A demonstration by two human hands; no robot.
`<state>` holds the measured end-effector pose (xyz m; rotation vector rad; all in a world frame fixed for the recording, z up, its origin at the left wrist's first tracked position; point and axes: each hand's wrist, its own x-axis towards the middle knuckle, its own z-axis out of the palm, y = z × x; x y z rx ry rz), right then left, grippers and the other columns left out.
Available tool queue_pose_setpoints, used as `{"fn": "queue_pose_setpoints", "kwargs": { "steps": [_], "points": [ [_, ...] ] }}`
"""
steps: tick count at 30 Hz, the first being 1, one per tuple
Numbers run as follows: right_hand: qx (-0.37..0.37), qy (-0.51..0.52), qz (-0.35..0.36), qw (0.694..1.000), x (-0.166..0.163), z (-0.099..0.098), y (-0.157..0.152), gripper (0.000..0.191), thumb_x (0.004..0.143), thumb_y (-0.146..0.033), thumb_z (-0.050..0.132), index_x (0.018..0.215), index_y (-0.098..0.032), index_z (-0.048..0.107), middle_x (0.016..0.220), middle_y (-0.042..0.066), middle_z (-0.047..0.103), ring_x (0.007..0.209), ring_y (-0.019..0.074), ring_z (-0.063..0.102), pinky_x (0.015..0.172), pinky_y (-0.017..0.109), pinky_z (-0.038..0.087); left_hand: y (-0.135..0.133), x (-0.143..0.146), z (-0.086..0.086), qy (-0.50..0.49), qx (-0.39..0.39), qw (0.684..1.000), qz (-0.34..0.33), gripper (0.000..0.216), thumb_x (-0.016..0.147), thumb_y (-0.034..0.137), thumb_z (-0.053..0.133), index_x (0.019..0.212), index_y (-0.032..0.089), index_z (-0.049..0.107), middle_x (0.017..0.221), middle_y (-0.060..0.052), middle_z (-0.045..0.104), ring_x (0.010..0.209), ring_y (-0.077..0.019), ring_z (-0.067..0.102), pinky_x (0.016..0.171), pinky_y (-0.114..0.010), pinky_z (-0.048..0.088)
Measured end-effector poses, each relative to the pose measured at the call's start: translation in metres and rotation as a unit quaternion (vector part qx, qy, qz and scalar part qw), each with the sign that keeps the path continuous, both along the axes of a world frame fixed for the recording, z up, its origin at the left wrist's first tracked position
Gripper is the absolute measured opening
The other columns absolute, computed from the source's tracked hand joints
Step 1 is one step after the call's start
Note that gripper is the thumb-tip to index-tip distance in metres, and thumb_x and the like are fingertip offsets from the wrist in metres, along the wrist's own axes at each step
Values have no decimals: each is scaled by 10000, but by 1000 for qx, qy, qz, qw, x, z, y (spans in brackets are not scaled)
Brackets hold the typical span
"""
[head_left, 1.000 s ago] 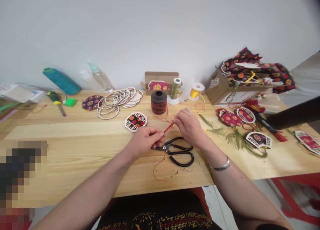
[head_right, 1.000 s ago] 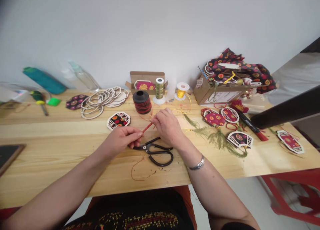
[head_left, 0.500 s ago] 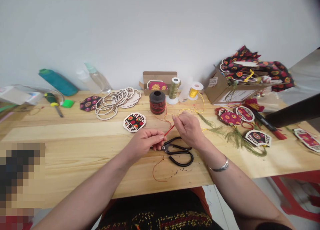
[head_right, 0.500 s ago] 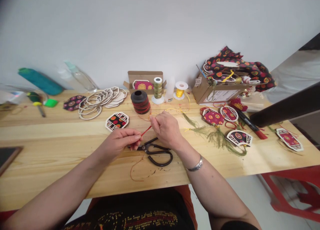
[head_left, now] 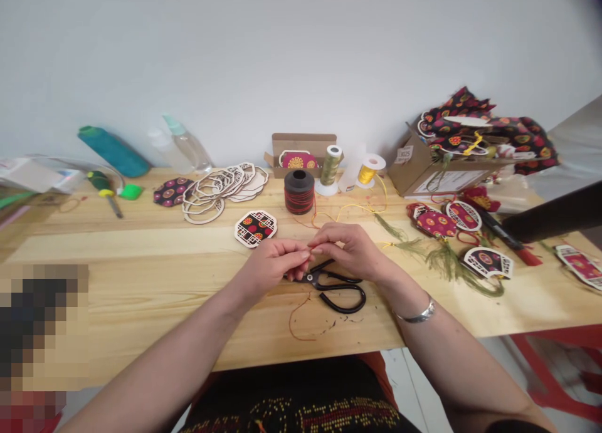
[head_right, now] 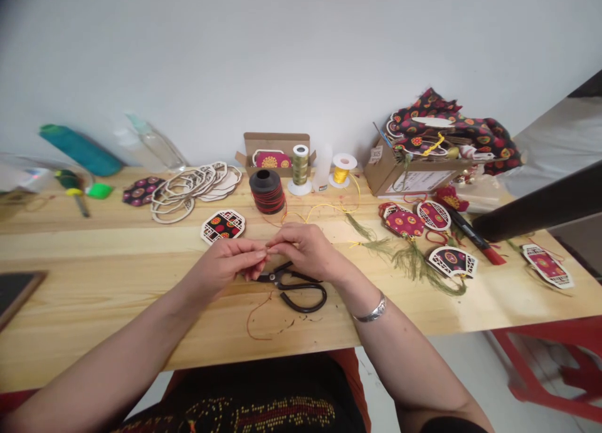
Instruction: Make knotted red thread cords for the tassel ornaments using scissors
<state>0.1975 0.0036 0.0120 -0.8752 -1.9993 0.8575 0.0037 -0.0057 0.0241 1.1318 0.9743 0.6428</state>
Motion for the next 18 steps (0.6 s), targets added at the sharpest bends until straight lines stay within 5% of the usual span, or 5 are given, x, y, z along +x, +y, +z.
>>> {"fn": "queue_pose_setpoints", "kwargs": {
  "steps": [10, 18],
  "points": [
    [-16, 12, -54, 998, -1, 3, 0, 128, 847, -131, 625, 734, -154, 680, 673, 6, 637, 631, 107, 561, 606, 225, 445, -1, 2, -2, -39, -61, 996, 49, 414, 787, 516, 660, 753, 110, 731, 606, -39, 664, 491, -98, 576, 466, -212, 373],
    [-18, -3, -53, 998, 0, 4, 0, 126, 848, -125, 624, 737, -153, 677, 686, 9, 646, 636, 107, 561, 613, 226, 440, -1, 4, 0, 3, -18, 997, 75, 558, 726, 639, 670, 749, 85, 721, 619, -53, 662, 501, -104, 577, 449, -212, 380]
  ]
}}
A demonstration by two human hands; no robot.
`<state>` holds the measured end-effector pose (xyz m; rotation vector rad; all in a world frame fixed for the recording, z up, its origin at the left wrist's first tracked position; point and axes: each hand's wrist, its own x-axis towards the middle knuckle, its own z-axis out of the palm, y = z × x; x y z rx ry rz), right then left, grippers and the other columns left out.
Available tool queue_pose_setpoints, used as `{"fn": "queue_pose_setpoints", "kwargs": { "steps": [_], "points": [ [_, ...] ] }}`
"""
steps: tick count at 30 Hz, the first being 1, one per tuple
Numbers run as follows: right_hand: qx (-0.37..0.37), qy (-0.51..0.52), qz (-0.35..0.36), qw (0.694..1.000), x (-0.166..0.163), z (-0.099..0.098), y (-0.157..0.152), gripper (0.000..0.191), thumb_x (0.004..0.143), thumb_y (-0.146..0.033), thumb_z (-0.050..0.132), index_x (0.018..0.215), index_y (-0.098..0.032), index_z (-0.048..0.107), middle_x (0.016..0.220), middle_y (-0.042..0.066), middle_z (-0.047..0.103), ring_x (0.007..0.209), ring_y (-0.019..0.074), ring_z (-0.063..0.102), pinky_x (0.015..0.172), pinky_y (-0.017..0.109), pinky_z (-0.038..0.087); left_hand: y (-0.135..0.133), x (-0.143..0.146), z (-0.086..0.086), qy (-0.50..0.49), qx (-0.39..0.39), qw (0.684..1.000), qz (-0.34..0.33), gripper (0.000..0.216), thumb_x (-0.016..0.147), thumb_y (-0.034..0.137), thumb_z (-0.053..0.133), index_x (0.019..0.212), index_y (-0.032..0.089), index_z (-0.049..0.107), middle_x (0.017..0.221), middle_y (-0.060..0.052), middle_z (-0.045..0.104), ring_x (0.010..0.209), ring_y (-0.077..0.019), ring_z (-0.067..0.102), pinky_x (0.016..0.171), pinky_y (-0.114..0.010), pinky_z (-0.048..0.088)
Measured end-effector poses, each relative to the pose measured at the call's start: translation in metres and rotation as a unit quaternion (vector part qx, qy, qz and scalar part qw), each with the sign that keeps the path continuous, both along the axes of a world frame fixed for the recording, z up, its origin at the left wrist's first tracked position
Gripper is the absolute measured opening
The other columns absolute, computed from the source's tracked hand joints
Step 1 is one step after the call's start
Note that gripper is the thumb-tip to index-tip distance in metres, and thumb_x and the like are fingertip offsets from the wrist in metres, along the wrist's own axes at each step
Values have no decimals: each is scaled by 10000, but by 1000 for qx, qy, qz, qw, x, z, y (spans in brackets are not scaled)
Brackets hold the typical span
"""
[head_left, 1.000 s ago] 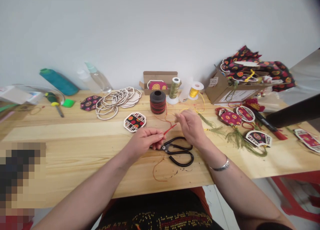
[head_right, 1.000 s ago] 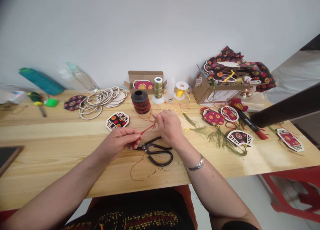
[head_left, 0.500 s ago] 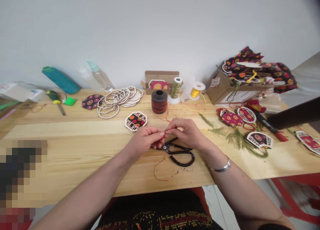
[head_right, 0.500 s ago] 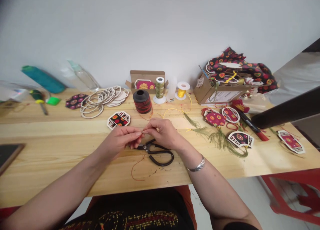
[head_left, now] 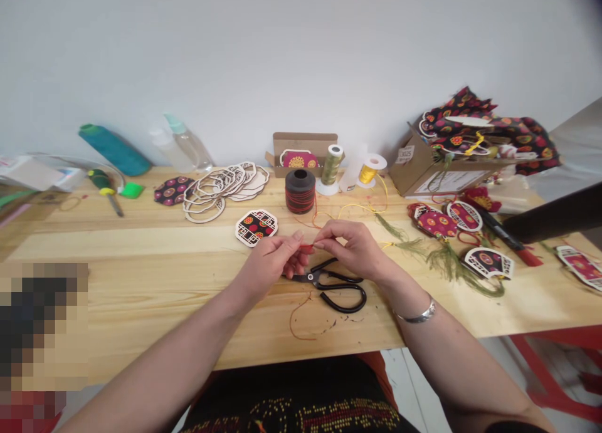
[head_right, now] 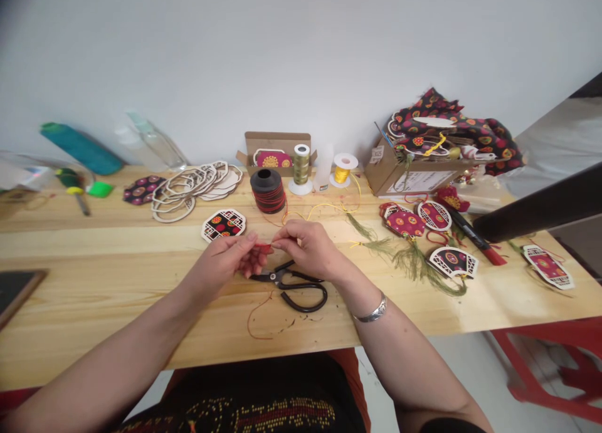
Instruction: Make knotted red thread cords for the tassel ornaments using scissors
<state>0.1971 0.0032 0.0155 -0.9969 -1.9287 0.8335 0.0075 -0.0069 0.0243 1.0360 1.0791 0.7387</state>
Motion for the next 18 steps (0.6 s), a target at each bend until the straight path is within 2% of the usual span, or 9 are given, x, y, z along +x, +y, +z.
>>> {"fn": "queue_pose_setpoints", "kwargs": {
  "steps": [3, 9, 18],
  "points": [
    [7, -4, -8, 1000, 0, 0, 0, 122, 848, -134, 631, 739, -157, 678, 682, 5, 646, 629, 105, 555, 608, 226, 437, 0, -1, 0, 14, 12, 1000, 3, 524, 733, 607, 675, 769, 87, 723, 621, -46, 659, 505, -106, 579, 453, -215, 388],
    [11, -10, -14, 1000, 1, -1, 1, 107, 845, -131, 638, 755, -158, 688, 703, 12, 659, 641, 109, 570, 620, 230, 445, -1, -1, 5, 52, 42, 998, -3, 307, 764, 409, 684, 737, 106, 725, 600, -18, 646, 503, -89, 559, 479, -209, 405],
    [3, -16, -4, 1000, -1, -2, 0, 111, 837, -91, 634, 770, -152, 698, 705, 14, 664, 654, 112, 583, 629, 228, 447, 0, -1, 0, 34, 10, 999, -9, 286, 773, 386, 679, 696, 114, 726, 626, -60, 708, 515, -119, 631, 461, -206, 401]
  ]
}}
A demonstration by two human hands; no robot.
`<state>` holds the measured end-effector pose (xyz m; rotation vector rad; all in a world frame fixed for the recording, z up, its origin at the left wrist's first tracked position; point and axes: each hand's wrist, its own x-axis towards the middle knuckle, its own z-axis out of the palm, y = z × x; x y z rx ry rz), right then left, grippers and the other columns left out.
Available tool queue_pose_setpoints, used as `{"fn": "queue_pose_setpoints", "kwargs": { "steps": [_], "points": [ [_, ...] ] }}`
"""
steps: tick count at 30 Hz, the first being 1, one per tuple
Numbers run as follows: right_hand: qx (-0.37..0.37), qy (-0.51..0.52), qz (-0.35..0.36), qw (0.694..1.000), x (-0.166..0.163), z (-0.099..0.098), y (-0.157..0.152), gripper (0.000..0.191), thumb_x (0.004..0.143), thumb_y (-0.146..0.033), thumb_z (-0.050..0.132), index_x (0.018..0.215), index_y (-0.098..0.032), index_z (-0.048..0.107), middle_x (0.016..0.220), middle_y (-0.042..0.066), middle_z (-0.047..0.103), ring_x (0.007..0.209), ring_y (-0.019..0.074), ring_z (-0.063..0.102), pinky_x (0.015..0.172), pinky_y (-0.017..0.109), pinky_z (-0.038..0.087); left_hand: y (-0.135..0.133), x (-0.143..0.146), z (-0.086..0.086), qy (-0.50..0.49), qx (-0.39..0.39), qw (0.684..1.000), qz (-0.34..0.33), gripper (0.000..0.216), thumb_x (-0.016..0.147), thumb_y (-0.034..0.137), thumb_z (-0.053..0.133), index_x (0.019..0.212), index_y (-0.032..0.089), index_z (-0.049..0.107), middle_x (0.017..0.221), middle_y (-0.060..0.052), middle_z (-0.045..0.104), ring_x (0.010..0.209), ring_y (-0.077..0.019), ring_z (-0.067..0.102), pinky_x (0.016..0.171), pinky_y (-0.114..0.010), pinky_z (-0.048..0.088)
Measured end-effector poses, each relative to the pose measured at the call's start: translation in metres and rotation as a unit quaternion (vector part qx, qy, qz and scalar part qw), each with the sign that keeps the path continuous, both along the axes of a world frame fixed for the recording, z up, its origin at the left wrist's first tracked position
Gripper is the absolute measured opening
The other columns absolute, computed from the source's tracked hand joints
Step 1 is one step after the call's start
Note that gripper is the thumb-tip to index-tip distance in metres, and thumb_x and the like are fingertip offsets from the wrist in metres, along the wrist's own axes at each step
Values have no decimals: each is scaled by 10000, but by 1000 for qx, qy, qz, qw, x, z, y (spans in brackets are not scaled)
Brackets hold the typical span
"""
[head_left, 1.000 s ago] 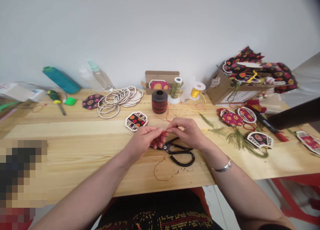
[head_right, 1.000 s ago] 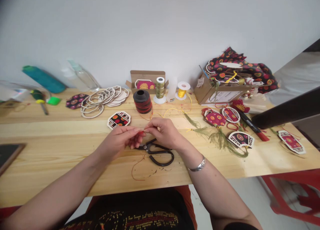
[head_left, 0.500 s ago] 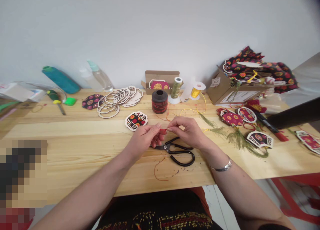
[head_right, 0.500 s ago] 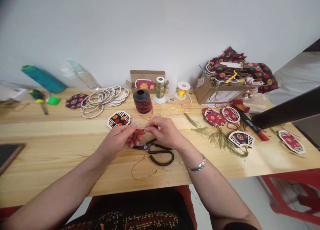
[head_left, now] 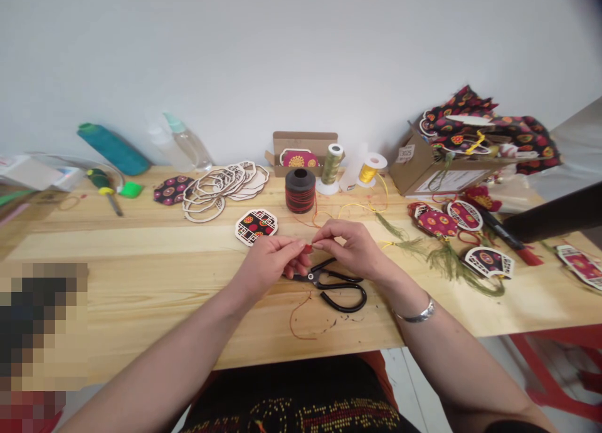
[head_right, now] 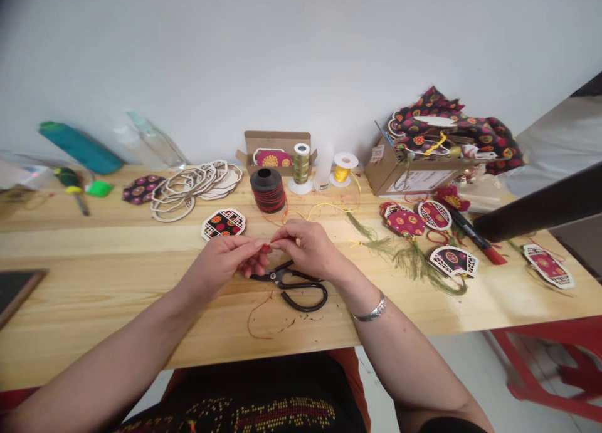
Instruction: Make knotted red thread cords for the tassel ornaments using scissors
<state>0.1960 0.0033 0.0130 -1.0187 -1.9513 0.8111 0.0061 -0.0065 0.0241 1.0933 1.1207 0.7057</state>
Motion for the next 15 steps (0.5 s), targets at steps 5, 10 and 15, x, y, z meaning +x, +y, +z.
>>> {"fn": "queue_pose_setpoints", "kwargs": {
  "steps": [5, 10, 15],
  "points": [
    [-7, 2, 3, 1000, -1, 0, 0, 96, 834, -112, 642, 763, -153, 691, 702, 11, 663, 653, 111, 580, 632, 229, 445, -1, 1, 1, -37, -52, 998, 16, 256, 740, 370, 708, 708, 117, 719, 635, -61, 722, 498, -119, 633, 442, -198, 383],
    [-5, -2, 2, 1000, -1, 1, -2, 95, 843, -131, 630, 767, -153, 683, 704, 11, 657, 652, 107, 568, 639, 230, 443, 1, 1, 0, -46, -67, 997, 14, 247, 735, 368, 730, 695, 125, 724, 643, -61, 725, 484, -99, 608, 441, -192, 370],
    [-1, -1, 11, 1000, -1, 2, -3, 96, 849, -138, 612, 784, -167, 677, 708, 8, 652, 661, 109, 566, 639, 233, 448, 2, 0, -1, -34, -46, 998, 1, 216, 728, 353, 740, 714, 137, 745, 656, -59, 725, 491, -96, 593, 443, -197, 368]
  ]
}}
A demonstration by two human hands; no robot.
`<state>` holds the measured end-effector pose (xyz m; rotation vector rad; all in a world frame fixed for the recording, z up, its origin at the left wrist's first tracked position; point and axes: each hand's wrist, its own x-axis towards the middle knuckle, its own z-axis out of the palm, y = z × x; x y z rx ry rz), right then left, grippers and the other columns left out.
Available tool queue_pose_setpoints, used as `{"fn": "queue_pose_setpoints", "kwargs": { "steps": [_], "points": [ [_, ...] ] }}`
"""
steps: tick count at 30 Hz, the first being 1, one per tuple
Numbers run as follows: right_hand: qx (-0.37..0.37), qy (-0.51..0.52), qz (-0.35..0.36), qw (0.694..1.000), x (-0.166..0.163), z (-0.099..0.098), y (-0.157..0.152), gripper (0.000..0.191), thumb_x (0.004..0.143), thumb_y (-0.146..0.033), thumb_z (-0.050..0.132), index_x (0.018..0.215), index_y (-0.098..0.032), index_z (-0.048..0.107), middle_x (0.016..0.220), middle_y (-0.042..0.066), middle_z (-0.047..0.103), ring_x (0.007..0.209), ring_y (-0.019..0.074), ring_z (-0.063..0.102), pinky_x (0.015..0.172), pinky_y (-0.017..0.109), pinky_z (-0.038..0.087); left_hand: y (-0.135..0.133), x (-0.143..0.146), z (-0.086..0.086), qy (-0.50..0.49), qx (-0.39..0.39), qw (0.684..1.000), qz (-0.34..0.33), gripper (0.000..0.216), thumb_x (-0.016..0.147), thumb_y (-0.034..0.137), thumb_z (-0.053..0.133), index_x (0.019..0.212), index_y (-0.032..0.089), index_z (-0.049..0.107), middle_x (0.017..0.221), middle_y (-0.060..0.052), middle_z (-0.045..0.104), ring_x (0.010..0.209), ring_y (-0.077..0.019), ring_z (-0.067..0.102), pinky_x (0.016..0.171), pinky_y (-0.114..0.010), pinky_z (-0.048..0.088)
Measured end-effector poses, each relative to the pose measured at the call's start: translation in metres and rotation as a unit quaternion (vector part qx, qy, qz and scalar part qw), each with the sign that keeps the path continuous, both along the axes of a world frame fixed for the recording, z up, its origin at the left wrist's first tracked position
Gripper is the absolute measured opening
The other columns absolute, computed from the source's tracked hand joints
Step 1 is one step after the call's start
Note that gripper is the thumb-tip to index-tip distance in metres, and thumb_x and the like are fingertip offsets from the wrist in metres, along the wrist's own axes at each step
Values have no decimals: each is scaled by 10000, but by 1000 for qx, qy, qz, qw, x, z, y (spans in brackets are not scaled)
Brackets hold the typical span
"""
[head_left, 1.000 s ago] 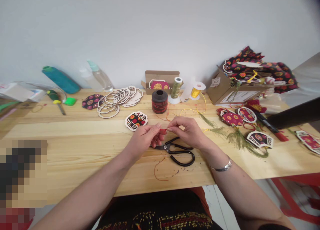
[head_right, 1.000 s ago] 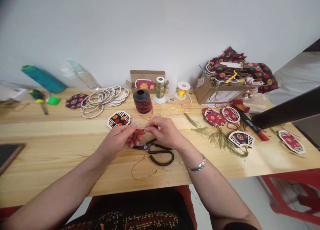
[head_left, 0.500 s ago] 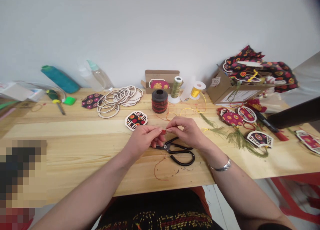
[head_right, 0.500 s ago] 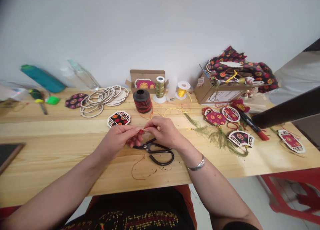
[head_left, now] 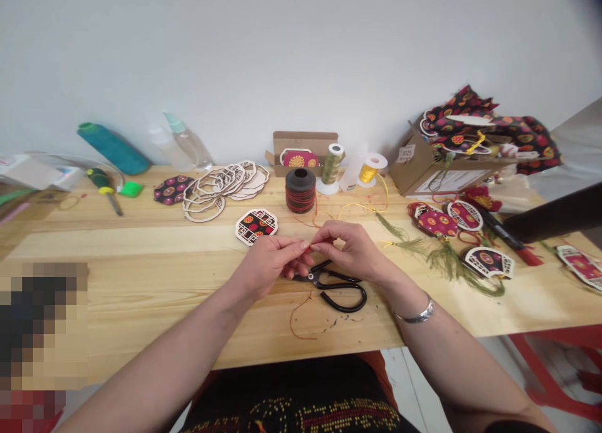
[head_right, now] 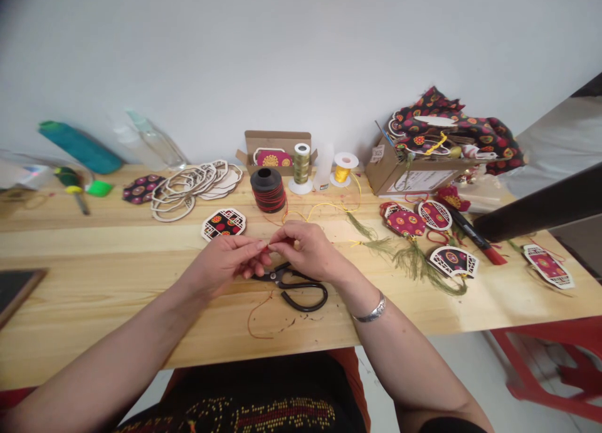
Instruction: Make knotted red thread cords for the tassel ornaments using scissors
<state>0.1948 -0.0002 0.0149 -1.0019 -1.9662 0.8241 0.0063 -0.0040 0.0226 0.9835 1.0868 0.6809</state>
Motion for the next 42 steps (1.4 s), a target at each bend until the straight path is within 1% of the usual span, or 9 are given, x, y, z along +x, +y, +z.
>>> {"fn": "queue_pose_setpoints", "kwargs": {
  "steps": [7, 13, 15, 20, 26, 32, 38, 42],
  "points": [
    [0, -4, -5, 1000, -1, 1, -1, 87, 829, -122, 602, 779, -161, 662, 702, 7, 650, 644, 103, 559, 622, 223, 445, -2, 0, 3, 10, 26, 1000, -10, 243, 749, 380, 723, 714, 140, 747, 655, -55, 719, 509, -98, 599, 460, -198, 379],
    [-9, -4, -9, 1000, -1, 3, -1, 81, 816, -130, 598, 752, -164, 632, 689, -2, 632, 634, 99, 546, 609, 217, 437, -1, 0, 7, 43, 64, 996, -44, 187, 763, 294, 698, 657, 142, 723, 540, -24, 664, 461, -79, 539, 456, -188, 385],
    [-14, -3, -7, 1000, -1, 5, -2, 77, 821, -148, 601, 751, -163, 628, 687, -2, 626, 626, 98, 535, 606, 220, 436, -1, 0, 7, 51, 69, 996, -39, 193, 778, 291, 680, 663, 143, 726, 550, -30, 671, 473, -86, 556, 460, -190, 397],
    [-22, 0, -5, 1000, 0, 6, -2, 77, 825, -162, 595, 759, -158, 633, 688, 2, 629, 631, 102, 539, 618, 228, 442, -2, 0, 8, 59, 67, 996, -12, 151, 759, 278, 686, 754, 145, 757, 634, -43, 712, 511, -101, 599, 470, -198, 420],
    [-45, 18, -7, 999, 1, 3, -2, 80, 830, -200, 607, 772, -159, 645, 695, 1, 637, 641, 105, 542, 621, 232, 443, -3, 1, 8, 64, 75, 995, 3, 148, 735, 267, 688, 772, 145, 764, 634, -42, 713, 510, -111, 601, 472, -210, 424],
    [-60, 17, -15, 998, 1, 2, -1, 80, 825, -192, 601, 775, -151, 648, 706, 4, 638, 653, 106, 545, 625, 233, 442, -3, 1, 8, 83, 80, 993, -19, 187, 739, 313, 706, 796, 143, 760, 608, -31, 691, 507, -106, 582, 471, -206, 420],
    [-64, 10, -4, 998, 1, 2, -1, 77, 823, -184, 591, 781, -154, 649, 691, 2, 631, 637, 107, 530, 618, 237, 444, -3, 1, 8, 67, 87, 994, -10, 242, 757, 370, 696, 717, 135, 733, 606, -36, 681, 508, -106, 576, 485, -214, 426],
    [-79, 3, -9, 997, 1, 3, 0, 89, 825, -190, 587, 777, -154, 653, 678, 3, 630, 615, 106, 514, 594, 237, 436, -2, 0, 6, 54, 76, 995, 15, 248, 734, 376, 710, 725, 128, 729, 636, -44, 687, 525, -114, 586, 487, -220, 425]
  ]
}}
